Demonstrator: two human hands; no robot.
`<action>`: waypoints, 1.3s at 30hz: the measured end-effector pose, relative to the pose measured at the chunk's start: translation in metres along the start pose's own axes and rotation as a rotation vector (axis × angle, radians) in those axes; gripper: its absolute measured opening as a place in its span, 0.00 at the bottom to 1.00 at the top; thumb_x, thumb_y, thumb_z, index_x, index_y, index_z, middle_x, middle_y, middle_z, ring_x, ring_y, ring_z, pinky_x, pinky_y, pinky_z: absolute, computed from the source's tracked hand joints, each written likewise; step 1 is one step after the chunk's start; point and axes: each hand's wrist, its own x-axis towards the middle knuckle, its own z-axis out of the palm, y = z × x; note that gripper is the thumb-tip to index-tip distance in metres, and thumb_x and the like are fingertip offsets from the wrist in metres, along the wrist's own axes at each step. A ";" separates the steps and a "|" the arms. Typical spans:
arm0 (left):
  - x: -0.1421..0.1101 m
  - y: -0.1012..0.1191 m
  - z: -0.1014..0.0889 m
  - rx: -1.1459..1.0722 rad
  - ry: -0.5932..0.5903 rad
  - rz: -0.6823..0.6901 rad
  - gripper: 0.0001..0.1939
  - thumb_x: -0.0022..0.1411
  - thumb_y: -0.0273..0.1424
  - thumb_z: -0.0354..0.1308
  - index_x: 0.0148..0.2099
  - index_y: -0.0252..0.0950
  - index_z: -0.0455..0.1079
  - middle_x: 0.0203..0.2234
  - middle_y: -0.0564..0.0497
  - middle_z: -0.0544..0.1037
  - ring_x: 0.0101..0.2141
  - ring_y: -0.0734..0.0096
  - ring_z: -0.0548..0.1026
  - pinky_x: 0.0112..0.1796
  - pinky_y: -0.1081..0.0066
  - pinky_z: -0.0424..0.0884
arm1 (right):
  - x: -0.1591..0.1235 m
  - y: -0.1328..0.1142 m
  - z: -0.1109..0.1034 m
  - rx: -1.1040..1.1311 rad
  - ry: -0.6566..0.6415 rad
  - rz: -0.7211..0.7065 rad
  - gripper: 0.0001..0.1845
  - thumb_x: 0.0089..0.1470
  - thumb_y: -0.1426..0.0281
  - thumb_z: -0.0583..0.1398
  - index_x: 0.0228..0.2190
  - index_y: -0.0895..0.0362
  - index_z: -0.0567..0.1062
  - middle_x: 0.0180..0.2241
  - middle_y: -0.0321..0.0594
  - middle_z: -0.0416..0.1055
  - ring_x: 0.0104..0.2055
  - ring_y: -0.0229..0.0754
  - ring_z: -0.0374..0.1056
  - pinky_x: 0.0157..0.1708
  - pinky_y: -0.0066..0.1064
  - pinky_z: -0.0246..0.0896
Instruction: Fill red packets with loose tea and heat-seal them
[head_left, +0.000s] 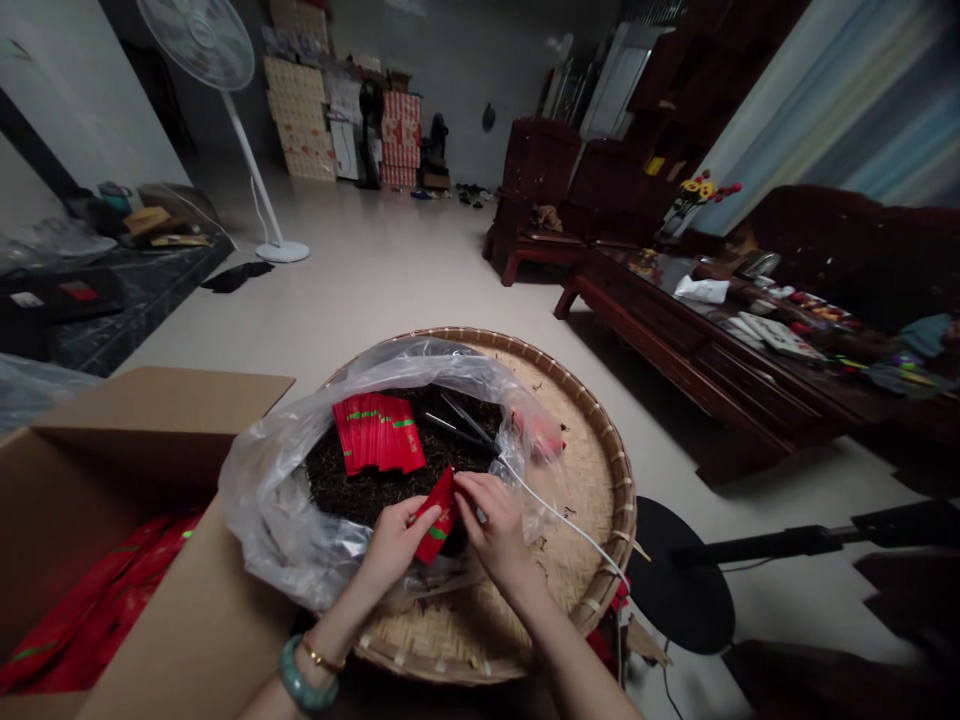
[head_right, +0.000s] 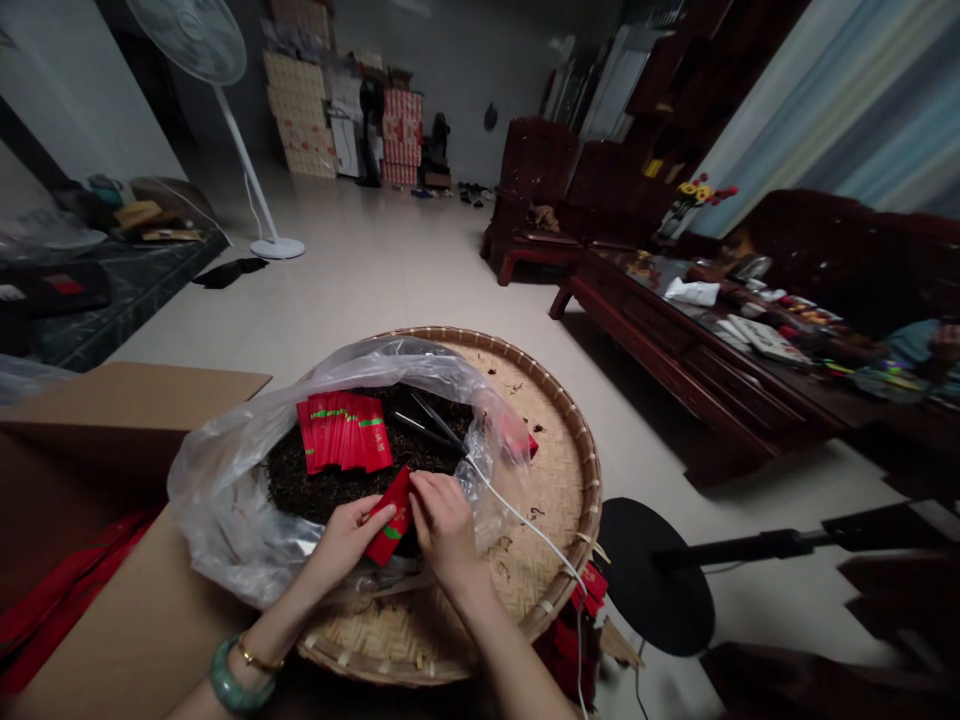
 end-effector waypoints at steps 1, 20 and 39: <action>-0.001 0.000 -0.001 0.021 0.004 0.012 0.24 0.53 0.48 0.54 0.37 0.31 0.75 0.29 0.47 0.77 0.30 0.64 0.72 0.32 0.72 0.67 | 0.000 0.000 0.000 0.010 -0.001 0.029 0.13 0.58 0.74 0.54 0.43 0.55 0.74 0.39 0.44 0.74 0.42 0.42 0.68 0.42 0.37 0.66; -0.002 0.001 -0.017 -0.337 0.111 -0.169 0.31 0.40 0.47 0.68 0.42 0.30 0.75 0.32 0.44 0.79 0.33 0.60 0.77 0.30 0.70 0.76 | -0.001 -0.001 -0.012 -0.021 -0.039 -0.068 0.09 0.55 0.77 0.56 0.37 0.57 0.74 0.36 0.44 0.73 0.39 0.43 0.64 0.40 0.38 0.64; -0.009 0.006 -0.008 -0.542 0.122 -0.158 0.31 0.41 0.51 0.68 0.40 0.30 0.77 0.36 0.42 0.78 0.37 0.60 0.76 0.35 0.69 0.77 | -0.016 -0.001 0.001 0.089 0.012 -0.044 0.11 0.55 0.76 0.57 0.36 0.55 0.78 0.32 0.42 0.76 0.35 0.42 0.68 0.38 0.37 0.67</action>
